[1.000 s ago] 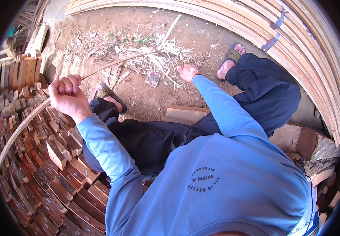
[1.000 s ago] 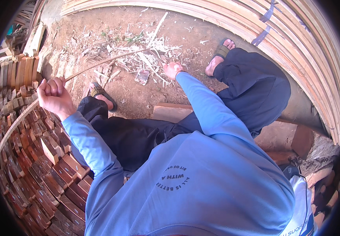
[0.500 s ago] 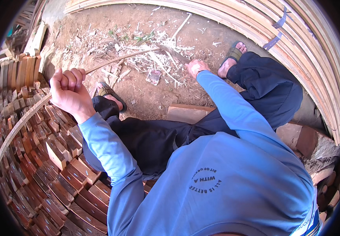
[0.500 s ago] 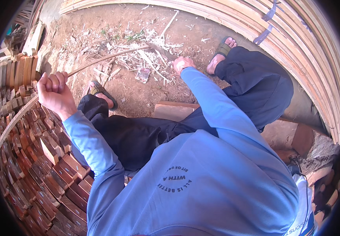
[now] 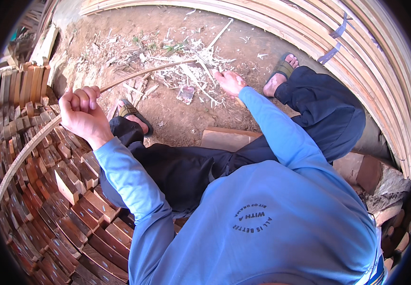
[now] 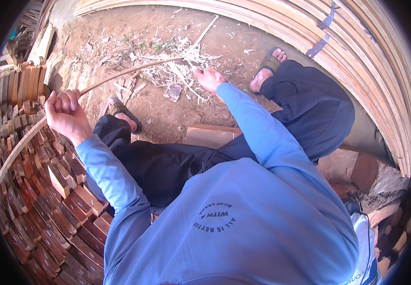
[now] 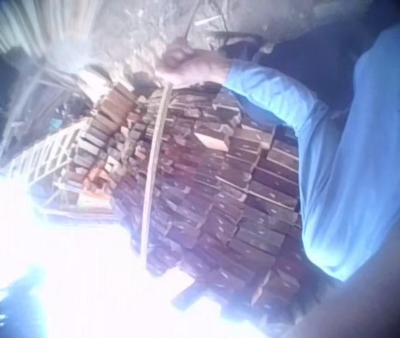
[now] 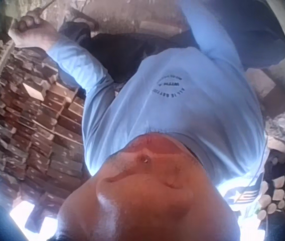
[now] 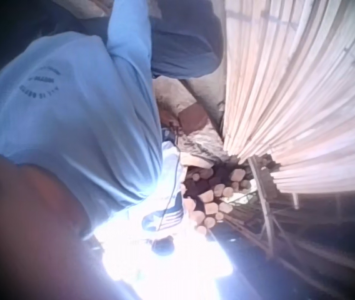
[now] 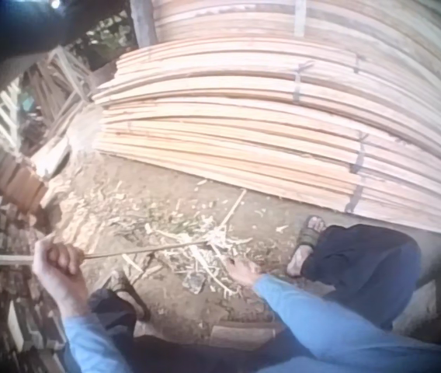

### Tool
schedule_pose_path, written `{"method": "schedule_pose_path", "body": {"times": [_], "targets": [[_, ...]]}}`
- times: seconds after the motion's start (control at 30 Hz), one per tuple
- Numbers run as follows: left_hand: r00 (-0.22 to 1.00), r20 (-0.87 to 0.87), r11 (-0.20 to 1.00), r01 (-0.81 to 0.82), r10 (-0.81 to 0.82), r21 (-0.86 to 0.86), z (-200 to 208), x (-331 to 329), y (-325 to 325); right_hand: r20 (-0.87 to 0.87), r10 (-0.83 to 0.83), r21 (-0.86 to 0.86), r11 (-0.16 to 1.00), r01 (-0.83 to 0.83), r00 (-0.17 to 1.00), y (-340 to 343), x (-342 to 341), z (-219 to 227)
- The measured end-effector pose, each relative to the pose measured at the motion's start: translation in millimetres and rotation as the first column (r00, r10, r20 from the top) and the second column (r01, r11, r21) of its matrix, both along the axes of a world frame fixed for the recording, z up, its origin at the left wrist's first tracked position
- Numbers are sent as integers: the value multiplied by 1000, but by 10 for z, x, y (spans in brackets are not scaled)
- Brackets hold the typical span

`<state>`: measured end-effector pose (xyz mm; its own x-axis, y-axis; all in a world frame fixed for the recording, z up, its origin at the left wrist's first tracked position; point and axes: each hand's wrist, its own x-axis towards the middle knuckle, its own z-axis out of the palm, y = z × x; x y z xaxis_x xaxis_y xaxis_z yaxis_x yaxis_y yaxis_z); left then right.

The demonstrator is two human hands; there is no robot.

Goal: The person uses a long blade to shave thin strips of wood from a piece of lumber while sitting on the ground.

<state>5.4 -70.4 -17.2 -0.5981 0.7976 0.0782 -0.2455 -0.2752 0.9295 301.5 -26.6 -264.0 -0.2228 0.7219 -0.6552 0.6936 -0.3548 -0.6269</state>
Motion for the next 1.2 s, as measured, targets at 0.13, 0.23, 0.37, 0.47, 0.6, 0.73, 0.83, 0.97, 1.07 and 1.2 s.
{"method": "schedule_pose_path", "body": {"times": [0.13,0.23,0.37,0.47,0.6,0.73,0.83,0.97,1.07,1.2], "targets": [[1000,-15,1000,-15,15,9,2,-24,-12,-169,48,47,998,-40,984,-98,-136,489],[997,-30,998,-68,68,5,0,6,15,-208,111,65,993,-99,972,-197,-189,471],[993,-32,993,-117,117,5,-1,37,53,-100,170,192,970,-149,980,-393,-235,289],[997,-12,997,-79,79,16,-29,-45,30,51,172,188,966,-179,984,-508,-277,85],[989,-18,989,-145,145,28,-43,-30,111,58,211,232,948,-219,976,-346,-422,113],[989,4,989,-147,147,35,-33,-80,47,-38,187,331,929,-164,982,-469,-445,420],[991,-3,990,-135,135,26,-60,-49,67,-42,151,275,952,-134,988,-510,-434,426],[993,-4,992,-120,120,47,-62,-88,51,60,153,154,975,-161,986,-433,-395,30],[991,-10,990,-134,135,44,-58,-26,104,-8,169,198,966,-164,986,-408,-428,167],[993,-13,992,-116,117,49,-17,-31,64,-46,171,296,943,-150,984,-480,-463,210]]}}
